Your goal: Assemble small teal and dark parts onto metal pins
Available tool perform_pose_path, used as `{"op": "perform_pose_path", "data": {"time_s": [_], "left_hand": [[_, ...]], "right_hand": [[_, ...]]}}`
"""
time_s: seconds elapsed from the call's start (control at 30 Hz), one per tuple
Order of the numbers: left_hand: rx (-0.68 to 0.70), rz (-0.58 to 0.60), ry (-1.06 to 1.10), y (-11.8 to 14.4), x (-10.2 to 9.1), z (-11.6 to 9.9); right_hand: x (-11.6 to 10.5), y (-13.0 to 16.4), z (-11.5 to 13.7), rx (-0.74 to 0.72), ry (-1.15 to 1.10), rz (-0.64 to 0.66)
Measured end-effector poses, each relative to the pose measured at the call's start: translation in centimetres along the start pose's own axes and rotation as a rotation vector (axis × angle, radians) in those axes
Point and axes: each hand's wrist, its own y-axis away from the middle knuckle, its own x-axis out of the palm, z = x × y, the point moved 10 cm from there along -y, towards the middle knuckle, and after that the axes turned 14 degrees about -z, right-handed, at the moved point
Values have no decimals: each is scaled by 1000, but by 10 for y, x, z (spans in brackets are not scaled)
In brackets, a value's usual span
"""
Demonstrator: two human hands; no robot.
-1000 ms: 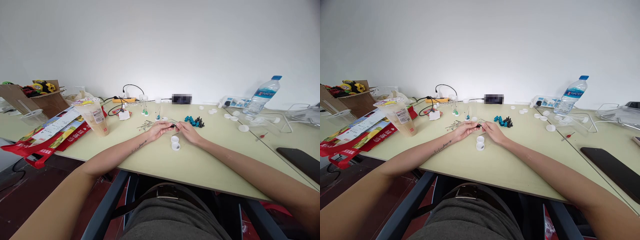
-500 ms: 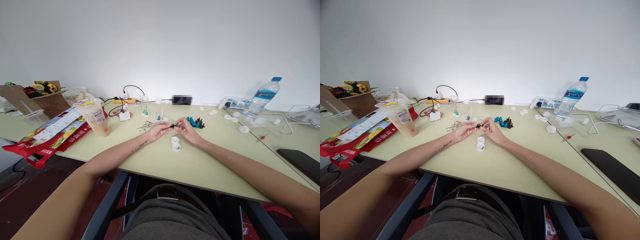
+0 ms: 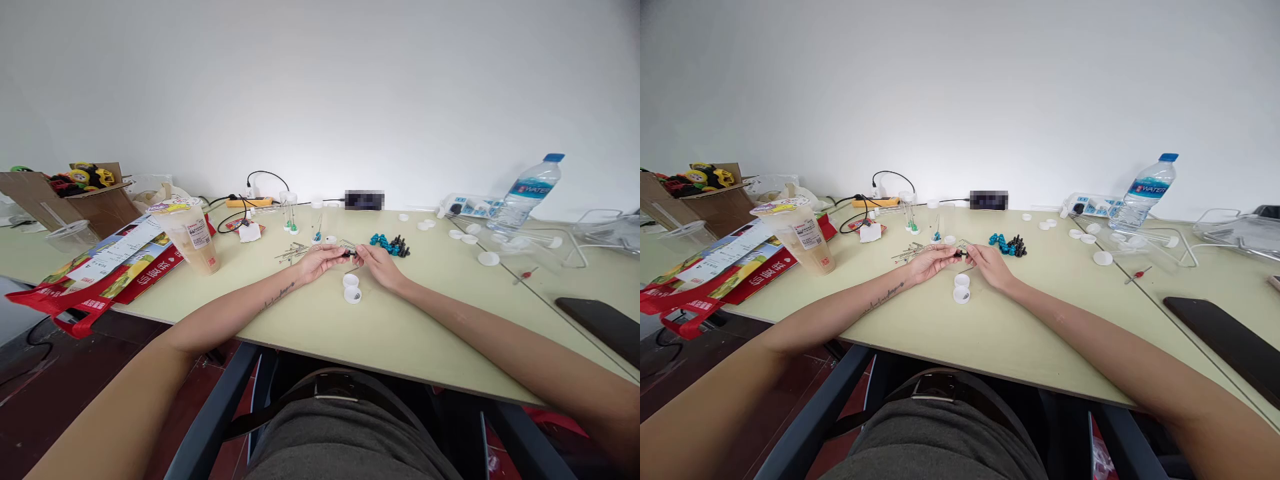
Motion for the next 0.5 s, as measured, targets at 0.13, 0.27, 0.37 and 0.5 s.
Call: {"op": "perform_pose_path", "data": {"time_s": [0.13,0.27,0.37,0.5], "left_hand": [[5,-18,12,0,-2,-2],[7,-17,11,-1,-2,-3],[2,-37,12,-1,-3,-3],[-2,-59,19,-1,-5,-3]], "right_hand": [[-13,-1,9,-36,-45,-109],[-10,0,7,-26,-94,-91],[-5,0,-5,64,-141,-58],[-12,-1,-5,58,-176,-118]]}}
